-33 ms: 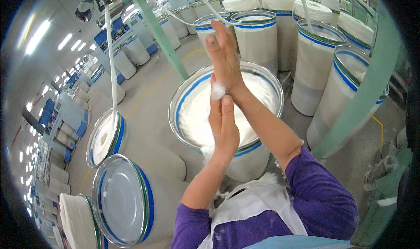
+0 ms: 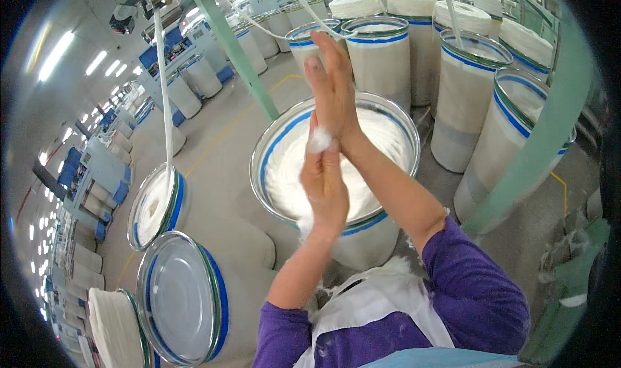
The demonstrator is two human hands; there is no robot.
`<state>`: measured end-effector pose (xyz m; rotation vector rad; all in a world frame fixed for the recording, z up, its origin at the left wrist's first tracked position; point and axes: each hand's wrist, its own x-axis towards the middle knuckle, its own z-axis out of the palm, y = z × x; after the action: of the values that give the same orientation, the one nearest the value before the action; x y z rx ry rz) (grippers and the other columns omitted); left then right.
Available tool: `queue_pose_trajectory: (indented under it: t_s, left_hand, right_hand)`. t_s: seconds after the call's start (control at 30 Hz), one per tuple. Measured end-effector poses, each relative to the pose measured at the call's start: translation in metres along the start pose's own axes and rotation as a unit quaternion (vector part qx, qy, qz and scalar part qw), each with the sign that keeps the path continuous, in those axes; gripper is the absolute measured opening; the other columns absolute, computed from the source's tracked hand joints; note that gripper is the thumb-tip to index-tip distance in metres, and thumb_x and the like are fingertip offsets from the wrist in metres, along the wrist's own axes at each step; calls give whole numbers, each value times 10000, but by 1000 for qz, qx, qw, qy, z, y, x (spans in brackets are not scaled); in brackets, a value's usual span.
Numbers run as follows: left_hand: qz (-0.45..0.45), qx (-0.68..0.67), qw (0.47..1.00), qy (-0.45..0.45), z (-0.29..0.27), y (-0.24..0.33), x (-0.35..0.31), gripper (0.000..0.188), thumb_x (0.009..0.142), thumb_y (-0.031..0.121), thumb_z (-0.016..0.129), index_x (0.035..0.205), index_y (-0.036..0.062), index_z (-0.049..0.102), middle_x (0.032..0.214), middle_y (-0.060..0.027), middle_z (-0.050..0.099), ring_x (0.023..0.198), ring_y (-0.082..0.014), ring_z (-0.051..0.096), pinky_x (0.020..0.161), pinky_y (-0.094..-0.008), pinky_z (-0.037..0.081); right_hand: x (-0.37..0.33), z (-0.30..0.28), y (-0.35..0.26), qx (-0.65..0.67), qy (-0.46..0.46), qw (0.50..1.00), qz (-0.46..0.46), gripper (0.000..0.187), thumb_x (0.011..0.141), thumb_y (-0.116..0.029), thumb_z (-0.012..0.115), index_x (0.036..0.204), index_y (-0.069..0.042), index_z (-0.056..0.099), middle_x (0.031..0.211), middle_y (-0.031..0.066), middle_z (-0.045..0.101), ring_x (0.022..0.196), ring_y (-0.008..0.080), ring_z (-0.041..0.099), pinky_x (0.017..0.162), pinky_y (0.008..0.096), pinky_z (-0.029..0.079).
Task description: The person pulls white textile strands from large cylindrical containers, uses a thin wooden stick to guide and join the strands, and threads them through a machine's rollers. The person also moves between containers, lifts lids, and places the joined strands into the machine.
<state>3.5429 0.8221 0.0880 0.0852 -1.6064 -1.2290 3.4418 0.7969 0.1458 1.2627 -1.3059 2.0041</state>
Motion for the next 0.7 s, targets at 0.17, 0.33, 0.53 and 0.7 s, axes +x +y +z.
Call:
queue_pose_trajectory:
  t_s: [0.17,0.33,0.53,0.7]
  left_hand:
    - [236,148,960,2,-35,16,84,206,903,72,578,1088,28,658,1163,-125,632,1090,-212,576,948,-311,414]
    - [56,154,983,-84,-64,82,189,232,833,230,687,960,36,694,1069,-73,669,1073,-144,550,947,-323,384]
    - [254,149,951,-95,-65,157,293,380,863,390,633,1030,50,668,963,-58,658,889,-164,593,871,-312,416]
    - [396,170,889,-154,-47,217,367,375,896,336,593,1158,71,629,1055,-79,663,928,-169,605,868,-291,456]
  right_hand:
    - [17,3,-8,417,-128,872,224,516,987,-425,408,1360,-68,386,1229,84,498,1090,177,507,900,328,436]
    - [61,-7,-27,417,-274,823,271,360,962,-384,502,1135,-75,570,840,-2,573,589,50,490,506,197,367]
    - [136,19,-47,406,-89,883,219,224,915,-250,611,1030,-58,600,805,10,589,665,85,518,559,224,416]
    - [205,31,-61,463,30,867,181,225,905,-263,622,1015,-67,603,821,38,592,713,134,535,639,282,467]
